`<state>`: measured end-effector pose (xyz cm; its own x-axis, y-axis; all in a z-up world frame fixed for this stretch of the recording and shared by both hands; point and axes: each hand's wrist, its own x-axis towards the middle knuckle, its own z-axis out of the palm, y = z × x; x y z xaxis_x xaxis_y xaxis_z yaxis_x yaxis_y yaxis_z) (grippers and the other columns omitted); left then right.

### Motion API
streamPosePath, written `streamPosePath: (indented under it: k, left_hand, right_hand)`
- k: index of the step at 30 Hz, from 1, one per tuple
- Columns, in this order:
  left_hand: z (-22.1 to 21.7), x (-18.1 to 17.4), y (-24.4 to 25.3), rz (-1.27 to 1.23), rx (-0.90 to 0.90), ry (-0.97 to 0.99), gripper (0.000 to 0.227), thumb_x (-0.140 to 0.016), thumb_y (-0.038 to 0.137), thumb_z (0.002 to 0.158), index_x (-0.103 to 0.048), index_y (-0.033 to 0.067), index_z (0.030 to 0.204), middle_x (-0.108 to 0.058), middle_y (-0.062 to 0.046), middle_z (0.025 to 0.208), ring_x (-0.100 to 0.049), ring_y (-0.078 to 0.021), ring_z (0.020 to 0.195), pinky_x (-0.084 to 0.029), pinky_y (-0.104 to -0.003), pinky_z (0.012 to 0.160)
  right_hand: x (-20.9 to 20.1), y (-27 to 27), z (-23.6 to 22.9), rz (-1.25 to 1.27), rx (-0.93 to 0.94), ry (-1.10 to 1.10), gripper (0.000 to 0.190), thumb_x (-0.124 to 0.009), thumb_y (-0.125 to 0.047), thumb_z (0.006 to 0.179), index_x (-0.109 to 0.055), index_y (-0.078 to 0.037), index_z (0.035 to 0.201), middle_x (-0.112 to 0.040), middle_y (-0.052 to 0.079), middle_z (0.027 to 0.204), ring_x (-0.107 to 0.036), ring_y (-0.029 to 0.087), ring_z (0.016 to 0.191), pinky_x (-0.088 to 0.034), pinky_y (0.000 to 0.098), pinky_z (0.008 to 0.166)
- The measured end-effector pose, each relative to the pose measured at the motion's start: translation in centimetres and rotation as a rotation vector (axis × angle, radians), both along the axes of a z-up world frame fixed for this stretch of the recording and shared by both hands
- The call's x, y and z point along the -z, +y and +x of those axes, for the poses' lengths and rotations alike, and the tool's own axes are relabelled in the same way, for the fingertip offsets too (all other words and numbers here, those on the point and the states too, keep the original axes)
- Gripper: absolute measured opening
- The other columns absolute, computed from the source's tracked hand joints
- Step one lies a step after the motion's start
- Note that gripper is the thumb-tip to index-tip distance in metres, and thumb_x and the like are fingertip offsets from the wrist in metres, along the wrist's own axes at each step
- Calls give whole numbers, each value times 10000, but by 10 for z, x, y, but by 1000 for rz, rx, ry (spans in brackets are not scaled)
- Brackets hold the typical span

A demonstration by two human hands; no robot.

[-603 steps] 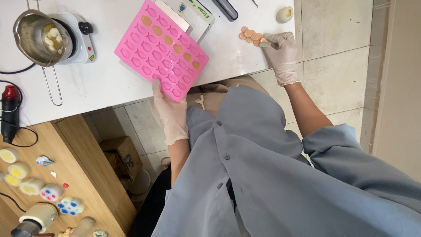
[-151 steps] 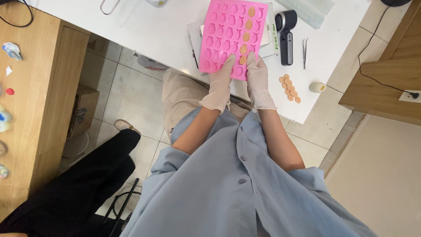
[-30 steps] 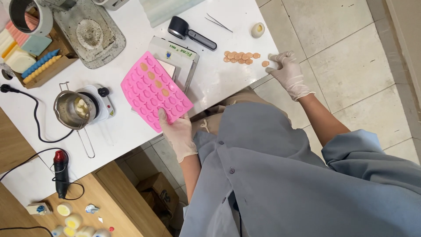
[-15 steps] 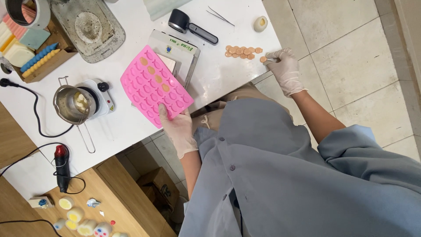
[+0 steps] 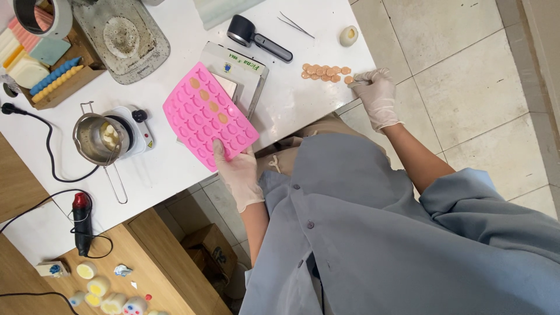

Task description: Unmolding small fish-shaped wax pieces from a silicone mold.

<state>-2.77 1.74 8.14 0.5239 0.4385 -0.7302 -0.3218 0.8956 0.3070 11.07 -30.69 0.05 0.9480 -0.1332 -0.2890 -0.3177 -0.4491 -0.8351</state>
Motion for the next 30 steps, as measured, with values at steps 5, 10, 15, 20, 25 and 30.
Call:
streamPosePath:
  k: [5, 10, 15, 20, 25, 30]
  left_hand:
    - [3, -12, -5, 36, -2, 6, 478, -701, 150, 903, -581, 86, 1361, -625, -68, 1414, -565, -252, 1331, -445, -471, 1150]
    - [4, -12, -4, 37, 0, 23, 505, -699, 148, 893, -569, 89, 1377, -620, -67, 1421, -556, -258, 1342, -432, -480, 1160]
    - [2, -9, -4, 34, -3, 15, 511, -705, 146, 895, -567, 82, 1382, -615, -71, 1426, -554, -260, 1346, -431, -478, 1167]
    - [4, -14, -5, 37, -5, 21, 507, -705, 145, 892, -571, 82, 1377, -615, -71, 1427, -556, -265, 1344, -433, -481, 1165]
    - [3, -10, -3, 15, -8, -2, 499, -703, 140, 897, -573, 79, 1375, -616, -77, 1427, -557, -266, 1344, -434, -481, 1166]
    - [4, -11, -5, 33, -8, 13, 486, -700, 145, 897, -581, 86, 1365, -620, -78, 1420, -562, -267, 1339, -433, -486, 1162]
  right_hand:
    - [-3, 5, 2, -89, -50, -9, 231, -882, -127, 838, -751, 4, 976, -617, 55, 1020, -625, 99, 772, -584, 234, 717]
    - [-1, 5, 2, -117, -48, -8, 239, -889, -146, 828, -763, -4, 973, -630, 62, 1022, -636, 110, 773, -579, 245, 724]
    - [-3, 6, 2, -83, -31, 43, 242, -880, -171, 842, -763, -23, 994, -665, 48, 999, -651, 105, 797, -575, 250, 749]
    - [-2, 7, 3, -123, -41, -6, 245, -891, -166, 823, -770, -16, 973, -635, 64, 1003, -635, 126, 788, -572, 261, 736]
    - [3, 5, 3, -185, -66, -49, 249, -905, -171, 809, -781, -24, 968, -634, 83, 1000, -634, 148, 790, -564, 276, 740]
    - [-3, 7, 4, -159, -60, 6, 250, -897, -169, 812, -767, -34, 978, -614, 60, 1030, -636, 136, 796, -582, 262, 744]
